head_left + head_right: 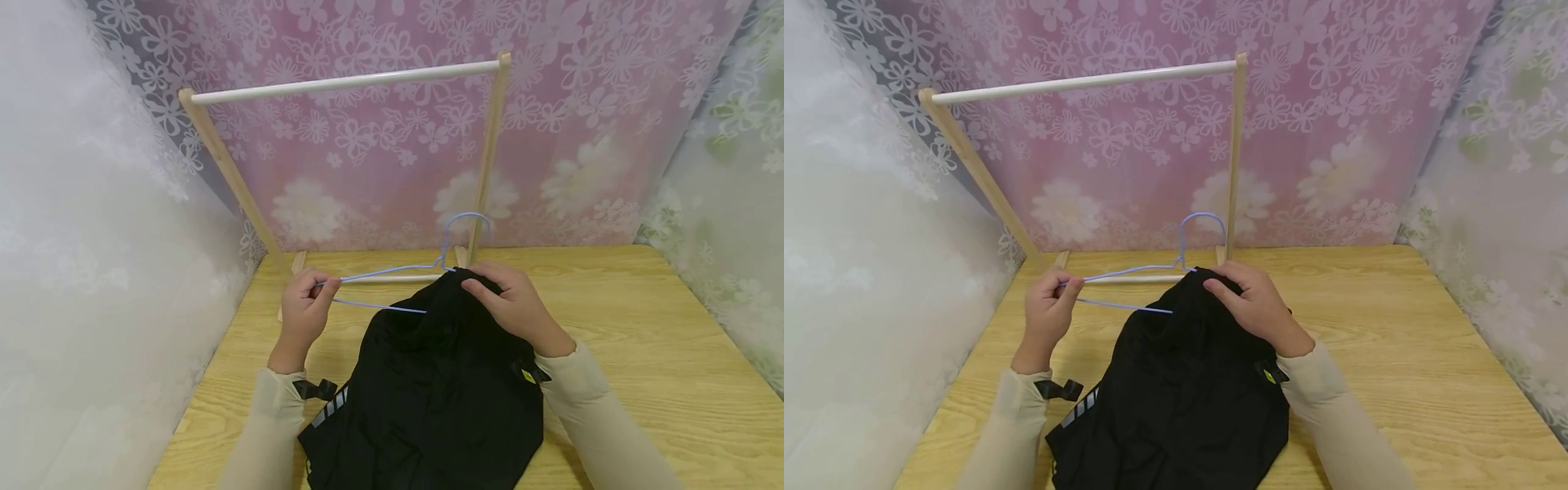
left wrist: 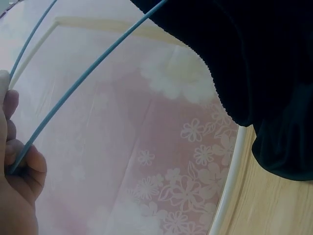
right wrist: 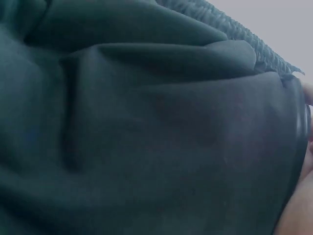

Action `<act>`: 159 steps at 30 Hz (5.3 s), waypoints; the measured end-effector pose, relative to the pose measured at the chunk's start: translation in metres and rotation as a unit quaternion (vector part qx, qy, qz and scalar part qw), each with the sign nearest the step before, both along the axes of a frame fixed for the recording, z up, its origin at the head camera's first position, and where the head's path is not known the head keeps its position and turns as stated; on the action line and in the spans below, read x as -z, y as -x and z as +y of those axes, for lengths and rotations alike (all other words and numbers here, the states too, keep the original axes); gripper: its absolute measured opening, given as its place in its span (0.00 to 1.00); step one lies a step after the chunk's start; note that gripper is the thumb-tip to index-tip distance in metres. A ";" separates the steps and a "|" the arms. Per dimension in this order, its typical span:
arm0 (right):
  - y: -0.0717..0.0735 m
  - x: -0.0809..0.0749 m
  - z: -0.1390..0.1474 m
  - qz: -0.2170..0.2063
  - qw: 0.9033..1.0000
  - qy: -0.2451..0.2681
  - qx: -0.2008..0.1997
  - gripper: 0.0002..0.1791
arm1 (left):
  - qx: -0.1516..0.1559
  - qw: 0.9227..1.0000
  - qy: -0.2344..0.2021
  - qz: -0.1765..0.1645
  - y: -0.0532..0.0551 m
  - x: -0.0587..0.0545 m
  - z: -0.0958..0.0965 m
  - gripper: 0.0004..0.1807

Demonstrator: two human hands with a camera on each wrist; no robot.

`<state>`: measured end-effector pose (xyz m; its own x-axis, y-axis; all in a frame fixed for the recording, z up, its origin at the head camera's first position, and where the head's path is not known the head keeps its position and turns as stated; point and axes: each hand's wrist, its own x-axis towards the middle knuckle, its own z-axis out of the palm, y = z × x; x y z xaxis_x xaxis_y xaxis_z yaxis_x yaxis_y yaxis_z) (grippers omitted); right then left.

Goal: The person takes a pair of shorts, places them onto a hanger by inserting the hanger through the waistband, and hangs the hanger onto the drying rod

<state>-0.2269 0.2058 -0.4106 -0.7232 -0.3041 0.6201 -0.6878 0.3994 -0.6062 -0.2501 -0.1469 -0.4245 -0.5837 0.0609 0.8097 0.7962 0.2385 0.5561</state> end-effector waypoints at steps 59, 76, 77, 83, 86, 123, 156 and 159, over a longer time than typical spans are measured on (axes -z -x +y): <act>0.013 -0.016 -0.018 0.158 0.976 0.150 -0.028 0.09 | 0.039 0.951 0.106 -0.289 0.020 0.031 0.007 0.28; 0.013 -0.035 -0.032 0.156 0.968 0.190 -0.040 0.18 | 0.068 0.917 0.249 -0.303 0.022 0.041 0.035 0.25; 0.013 -0.035 -0.032 0.156 0.968 0.194 -0.041 0.18 | 0.069 0.917 0.249 -0.303 0.021 0.042 0.037 0.24; 0.010 -0.035 -0.034 0.144 0.965 0.215 -0.050 0.14 | 0.082 0.916 0.245 -0.308 0.020 0.049 0.046 0.23; 0.009 -0.034 -0.036 0.134 0.964 0.223 -0.053 0.13 | 0.090 0.916 0.250 -0.302 0.021 0.050 0.050 0.25; -0.003 -0.021 0.009 0.063 0.978 0.201 0.003 0.07 | 0.089 0.968 0.054 -0.227 0.009 0.022 0.022 0.09; -0.012 -0.018 -0.006 0.167 0.971 0.167 0.042 0.05 | 0.235 0.950 0.058 -0.199 0.005 -0.011 -0.021 0.13; -0.011 -0.018 -0.008 0.168 0.973 0.151 0.048 0.05 | 0.234 0.953 0.044 -0.188 0.004 -0.013 -0.022 0.12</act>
<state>-0.2163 0.1983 -0.3923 -0.4811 -0.0126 0.8766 -0.8350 0.3113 -0.4538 -0.2543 -0.1689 -0.4114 -0.7233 0.4448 0.5282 0.5753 -0.0351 0.8172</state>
